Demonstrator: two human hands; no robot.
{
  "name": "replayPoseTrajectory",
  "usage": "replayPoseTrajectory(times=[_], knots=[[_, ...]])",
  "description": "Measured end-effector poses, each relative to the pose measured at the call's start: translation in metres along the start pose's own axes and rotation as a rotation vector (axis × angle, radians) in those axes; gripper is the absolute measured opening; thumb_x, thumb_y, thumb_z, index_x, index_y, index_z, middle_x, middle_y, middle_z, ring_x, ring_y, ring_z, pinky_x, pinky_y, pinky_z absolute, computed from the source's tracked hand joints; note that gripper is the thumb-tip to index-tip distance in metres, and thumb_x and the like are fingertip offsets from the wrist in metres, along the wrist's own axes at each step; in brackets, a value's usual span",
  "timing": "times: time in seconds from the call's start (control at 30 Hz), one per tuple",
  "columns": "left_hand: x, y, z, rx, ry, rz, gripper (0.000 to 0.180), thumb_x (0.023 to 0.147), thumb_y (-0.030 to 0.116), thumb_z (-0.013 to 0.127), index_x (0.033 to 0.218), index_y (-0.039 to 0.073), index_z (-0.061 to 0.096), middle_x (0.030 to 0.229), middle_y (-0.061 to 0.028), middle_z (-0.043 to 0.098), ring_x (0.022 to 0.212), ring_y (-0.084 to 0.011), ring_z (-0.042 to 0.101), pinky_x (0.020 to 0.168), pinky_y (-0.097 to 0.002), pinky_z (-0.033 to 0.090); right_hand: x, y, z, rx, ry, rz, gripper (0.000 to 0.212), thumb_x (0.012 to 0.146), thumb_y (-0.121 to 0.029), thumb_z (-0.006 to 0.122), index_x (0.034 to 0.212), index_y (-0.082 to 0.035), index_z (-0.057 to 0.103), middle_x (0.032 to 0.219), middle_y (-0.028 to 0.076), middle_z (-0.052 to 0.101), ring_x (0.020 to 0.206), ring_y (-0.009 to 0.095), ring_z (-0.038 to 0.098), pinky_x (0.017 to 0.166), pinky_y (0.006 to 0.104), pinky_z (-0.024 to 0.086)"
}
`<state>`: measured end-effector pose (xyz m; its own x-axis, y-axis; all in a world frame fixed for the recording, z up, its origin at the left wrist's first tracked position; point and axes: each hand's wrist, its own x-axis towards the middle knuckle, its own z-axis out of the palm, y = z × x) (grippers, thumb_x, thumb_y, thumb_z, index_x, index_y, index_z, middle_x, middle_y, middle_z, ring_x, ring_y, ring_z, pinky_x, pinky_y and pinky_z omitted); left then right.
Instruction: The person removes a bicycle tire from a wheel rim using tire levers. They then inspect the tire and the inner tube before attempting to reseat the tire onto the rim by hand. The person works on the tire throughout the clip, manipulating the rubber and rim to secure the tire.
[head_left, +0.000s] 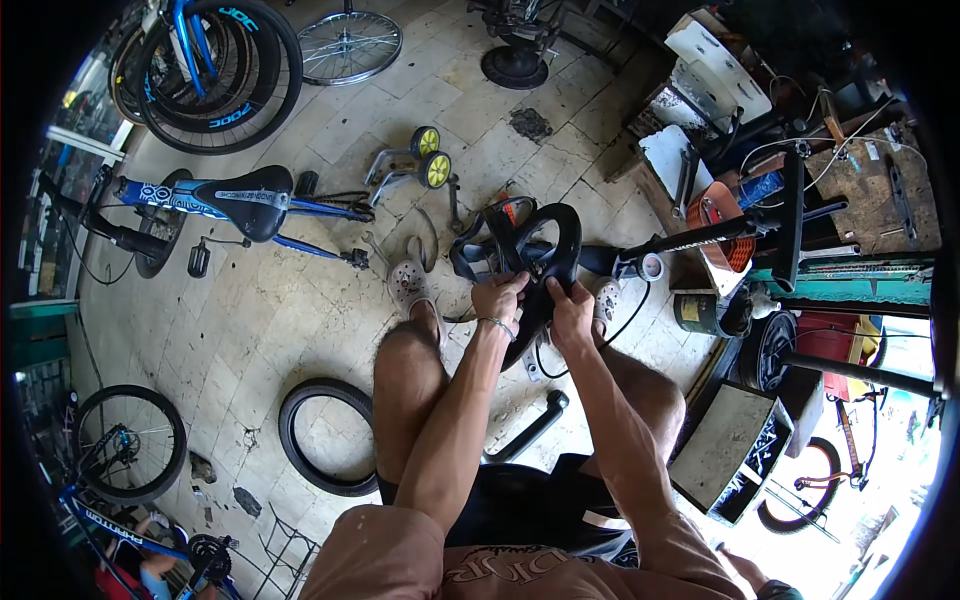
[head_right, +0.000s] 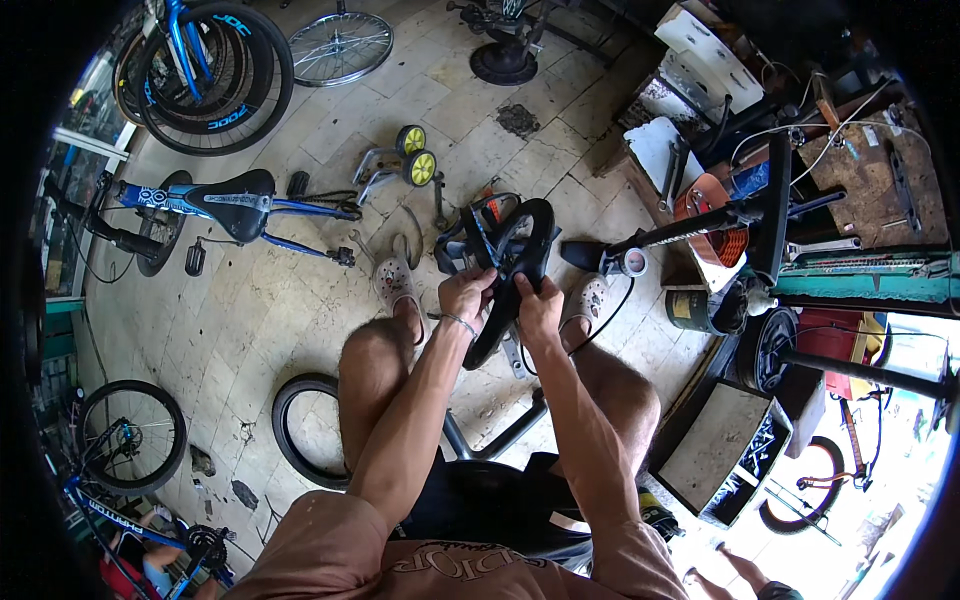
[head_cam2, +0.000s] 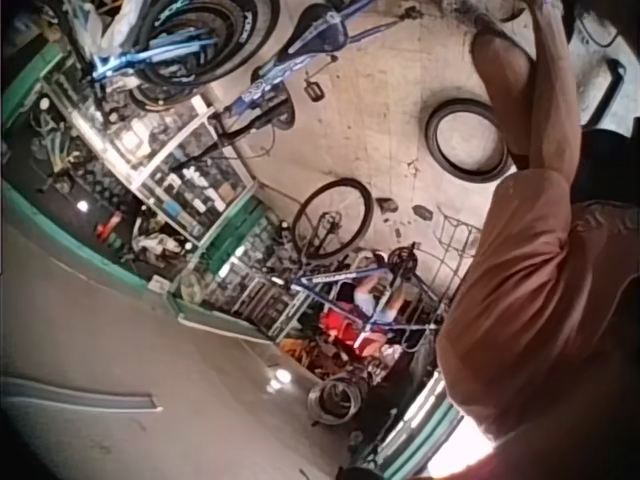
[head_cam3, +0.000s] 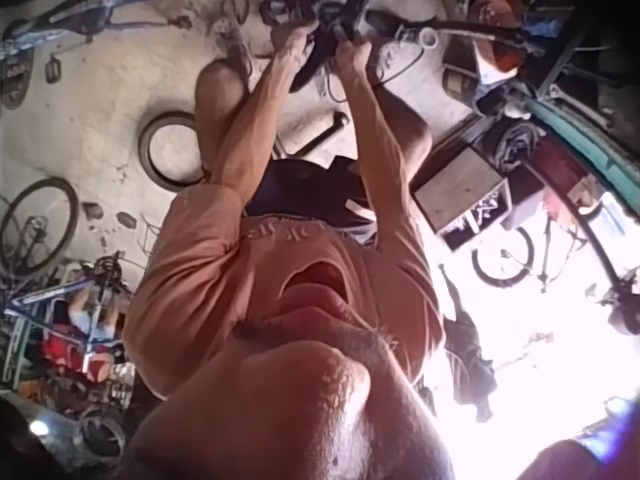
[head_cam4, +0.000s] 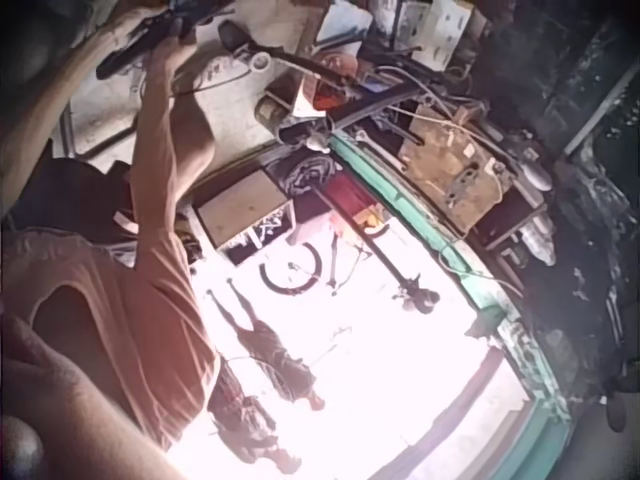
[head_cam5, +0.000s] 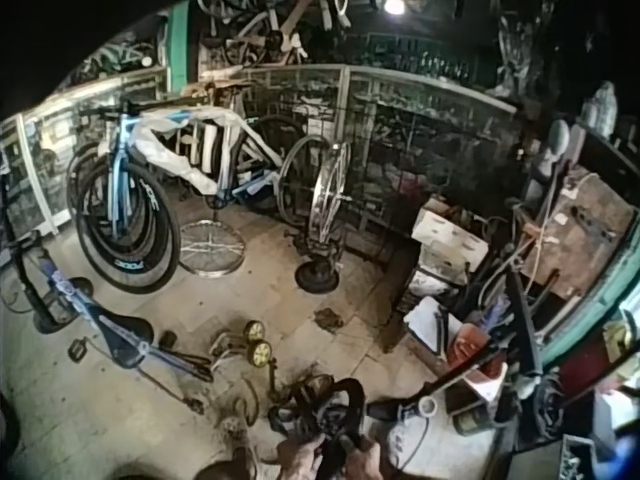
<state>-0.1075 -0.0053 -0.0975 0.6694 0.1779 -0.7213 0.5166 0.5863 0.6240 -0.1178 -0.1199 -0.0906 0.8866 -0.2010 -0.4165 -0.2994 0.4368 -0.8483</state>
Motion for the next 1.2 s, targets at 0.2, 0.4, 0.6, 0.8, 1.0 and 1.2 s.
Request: replayPoseTrajectory(times=[0.2,0.4,0.6,0.8,1.0,1.2], knots=[[-0.026,-0.011,-0.011,-0.064,0.106,-0.069,0.013,0.08,0.011,0.077,0.085,0.009,0.065,0.07,0.0025,0.061,0.057,-0.0094,0.052,0.052,-0.0236,0.041,-0.008,-0.003,0.004,0.176,0.064,0.13,0.01,0.09,-0.003,0.063,0.098,0.002,0.063,0.086,0.008,0.068,0.071,0.015,0.063,0.067,0.0295,0.053],[-0.03,-0.022,-0.014,-0.401,0.058,-0.054,0.011,0.082,0.01,0.075,0.087,0.01,0.064,0.072,0.001,0.058,0.064,-0.0125,0.052,0.062,-0.0279,0.046,-0.005,-0.004,-0.001,0.23,0.015,0.23,0.012,0.092,-0.005,0.061,0.102,0.002,0.061,0.088,0.011,0.068,0.076,0.021,0.067,0.072,0.0324,0.055],[-0.031,-0.021,-0.017,-0.388,0.052,-0.14,0.009,0.085,0.012,0.073,0.087,0.01,0.064,0.072,0.0014,0.056,0.065,-0.013,0.051,0.066,-0.03,0.047,-0.012,-0.008,0.0,0.292,0.002,0.257,0.012,0.092,-0.006,0.06,0.101,0.002,0.06,0.089,0.014,0.068,0.079,0.025,0.068,0.072,0.0365,0.058],[-0.029,-0.02,-0.011,-0.281,0.06,0.01,0.018,0.084,0.007,0.072,0.099,0.003,0.064,0.079,-0.001,0.061,0.066,-0.0102,0.054,0.062,-0.0246,0.047,-0.008,-0.012,0.0,0.205,-0.075,0.24,0.013,0.091,-0.005,0.062,0.102,0.002,0.061,0.091,0.01,0.068,0.078,0.018,0.067,0.074,0.0305,0.056],[-0.028,-0.013,-0.004,-0.255,-0.001,0.144,0.03,0.083,-0.005,0.067,0.111,-0.003,0.059,0.082,-0.0041,0.062,0.064,-0.0087,0.055,0.056,-0.0204,0.044,-0.004,-0.034,-0.004,0.05,-0.257,0.165,0.02,0.089,-0.006,0.065,0.106,0.005,0.061,0.091,0.007,0.068,0.076,0.013,0.064,0.076,0.0255,0.053],[-0.03,-0.023,0.001,-0.237,-0.092,0.198,0.032,0.08,-0.012,0.061,0.111,-0.002,0.059,0.077,-0.0042,0.065,0.061,-0.0063,0.054,0.053,-0.0191,0.04,0.003,-0.033,-0.011,-0.285,-0.275,0.112,0.018,0.088,-0.009,0.069,0.092,0.007,0.065,0.079,0.003,0.065,0.069,0.008,0.055,0.063,0.0248,0.046]])
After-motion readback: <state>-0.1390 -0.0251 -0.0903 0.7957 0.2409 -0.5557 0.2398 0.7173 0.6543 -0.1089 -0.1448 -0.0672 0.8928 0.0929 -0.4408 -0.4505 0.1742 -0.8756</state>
